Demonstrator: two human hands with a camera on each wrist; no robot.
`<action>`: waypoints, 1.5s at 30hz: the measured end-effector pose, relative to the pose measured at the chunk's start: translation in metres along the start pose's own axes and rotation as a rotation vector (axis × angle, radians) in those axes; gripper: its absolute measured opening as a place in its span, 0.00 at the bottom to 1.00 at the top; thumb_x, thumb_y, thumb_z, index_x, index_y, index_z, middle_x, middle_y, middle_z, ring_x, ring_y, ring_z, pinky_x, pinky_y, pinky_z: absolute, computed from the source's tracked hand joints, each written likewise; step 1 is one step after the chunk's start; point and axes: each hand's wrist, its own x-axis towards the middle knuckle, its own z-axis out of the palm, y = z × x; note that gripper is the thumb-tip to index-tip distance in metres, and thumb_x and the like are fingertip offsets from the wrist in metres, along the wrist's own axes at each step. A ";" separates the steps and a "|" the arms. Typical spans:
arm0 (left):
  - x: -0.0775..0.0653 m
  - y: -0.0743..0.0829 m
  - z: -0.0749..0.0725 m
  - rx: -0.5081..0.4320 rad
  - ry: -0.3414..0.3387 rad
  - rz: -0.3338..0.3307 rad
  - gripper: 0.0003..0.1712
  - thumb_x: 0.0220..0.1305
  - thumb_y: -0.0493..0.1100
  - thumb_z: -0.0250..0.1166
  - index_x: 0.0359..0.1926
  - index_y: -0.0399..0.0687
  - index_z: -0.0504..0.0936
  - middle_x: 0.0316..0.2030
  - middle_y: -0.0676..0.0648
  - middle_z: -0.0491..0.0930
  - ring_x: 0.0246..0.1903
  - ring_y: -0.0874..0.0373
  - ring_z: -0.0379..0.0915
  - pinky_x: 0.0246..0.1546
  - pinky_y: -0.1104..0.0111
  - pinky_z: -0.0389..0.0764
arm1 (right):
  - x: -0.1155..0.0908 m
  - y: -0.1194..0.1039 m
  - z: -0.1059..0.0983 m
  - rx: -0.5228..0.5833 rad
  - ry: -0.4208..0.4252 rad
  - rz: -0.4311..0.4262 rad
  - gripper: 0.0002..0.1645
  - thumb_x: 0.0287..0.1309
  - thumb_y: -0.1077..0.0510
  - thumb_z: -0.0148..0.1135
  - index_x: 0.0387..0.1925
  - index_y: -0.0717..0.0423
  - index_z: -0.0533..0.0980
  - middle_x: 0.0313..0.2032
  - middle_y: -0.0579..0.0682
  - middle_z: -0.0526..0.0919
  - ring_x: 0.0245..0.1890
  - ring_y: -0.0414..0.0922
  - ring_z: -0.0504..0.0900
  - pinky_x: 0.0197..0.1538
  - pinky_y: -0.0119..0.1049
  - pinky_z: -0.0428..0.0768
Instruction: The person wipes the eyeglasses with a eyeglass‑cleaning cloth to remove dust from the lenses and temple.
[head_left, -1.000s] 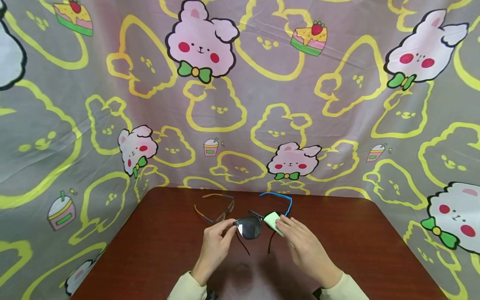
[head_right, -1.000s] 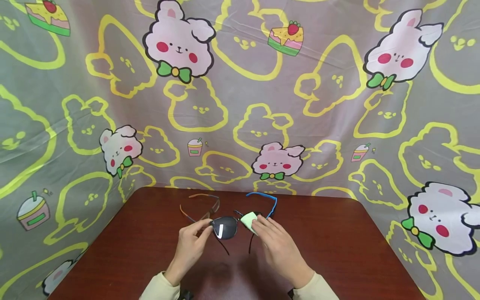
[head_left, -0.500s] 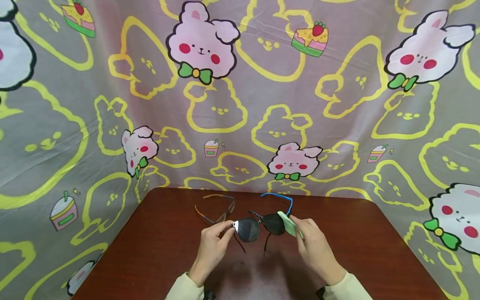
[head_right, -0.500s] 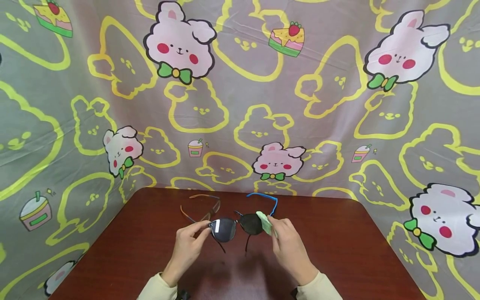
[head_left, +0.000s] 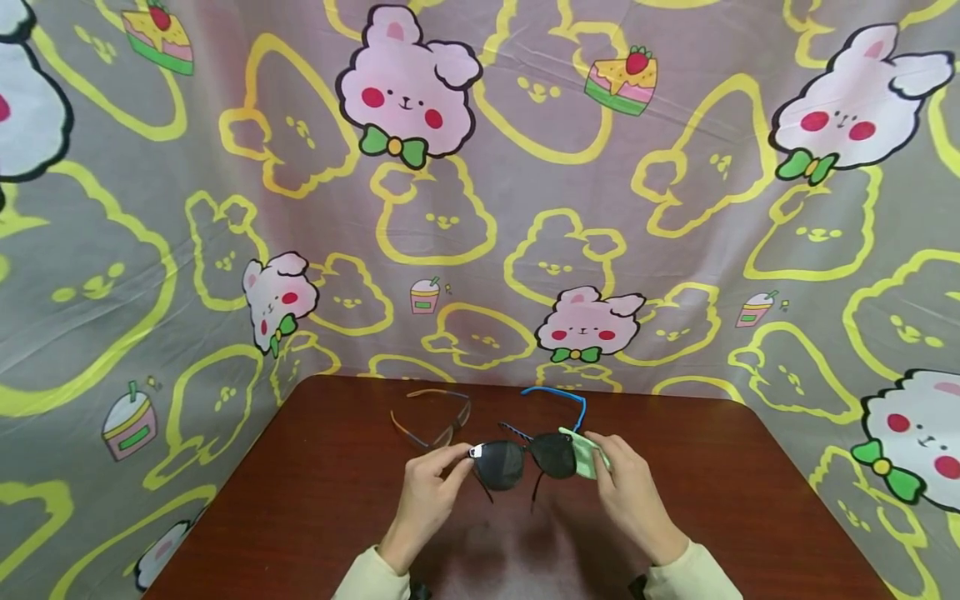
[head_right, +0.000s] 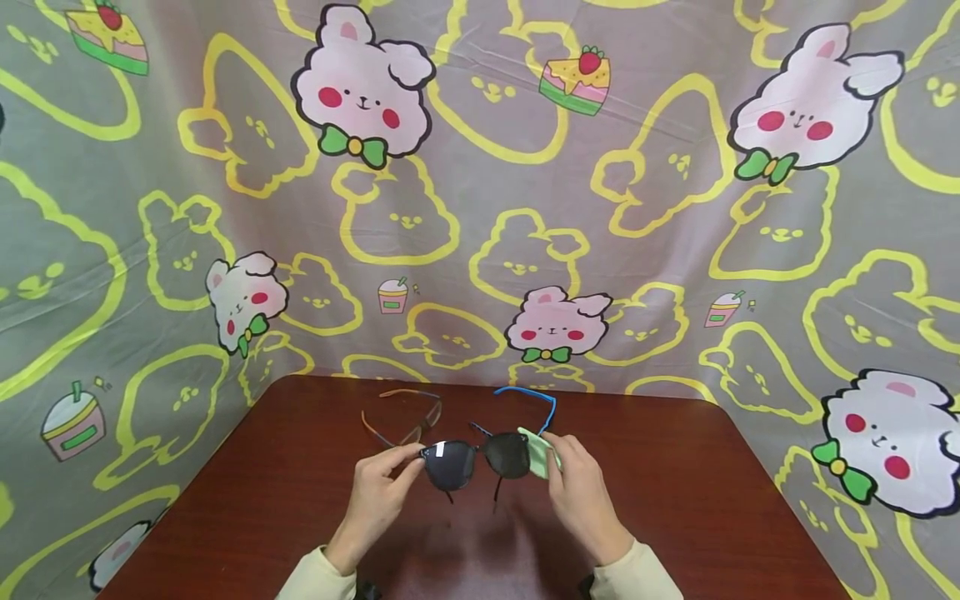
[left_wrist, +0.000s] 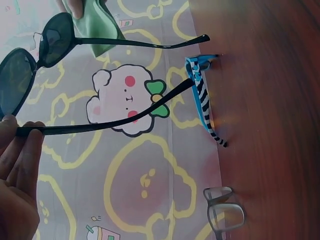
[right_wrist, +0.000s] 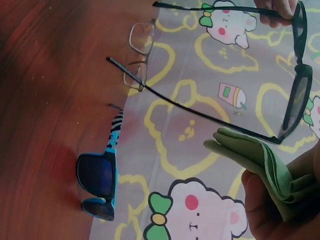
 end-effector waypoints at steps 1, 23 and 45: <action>0.002 0.005 -0.001 -0.008 -0.006 -0.006 0.13 0.45 0.21 0.69 0.34 0.35 0.84 0.31 0.43 0.84 0.30 0.57 0.80 0.31 0.76 0.77 | 0.001 0.000 0.001 0.016 -0.011 0.018 0.15 0.57 0.72 0.58 0.46 0.61 0.78 0.33 0.46 0.80 0.26 0.37 0.70 0.27 0.33 0.71; -0.009 -0.026 0.008 -0.097 -0.055 0.021 0.13 0.55 0.32 0.67 0.43 0.42 0.85 0.30 0.49 0.81 0.24 0.64 0.71 0.24 0.79 0.71 | 0.001 0.001 0.007 0.240 0.032 0.131 0.15 0.59 0.71 0.57 0.45 0.57 0.80 0.36 0.40 0.81 0.35 0.37 0.76 0.37 0.24 0.69; 0.008 0.006 -0.005 -0.311 -0.115 -0.384 0.08 0.61 0.28 0.61 0.41 0.30 0.82 0.29 0.37 0.81 0.27 0.68 0.74 0.27 0.72 0.76 | 0.008 -0.033 -0.010 0.312 0.131 -0.012 0.17 0.51 0.81 0.55 0.42 0.70 0.78 0.34 0.57 0.82 0.32 0.43 0.77 0.35 0.21 0.71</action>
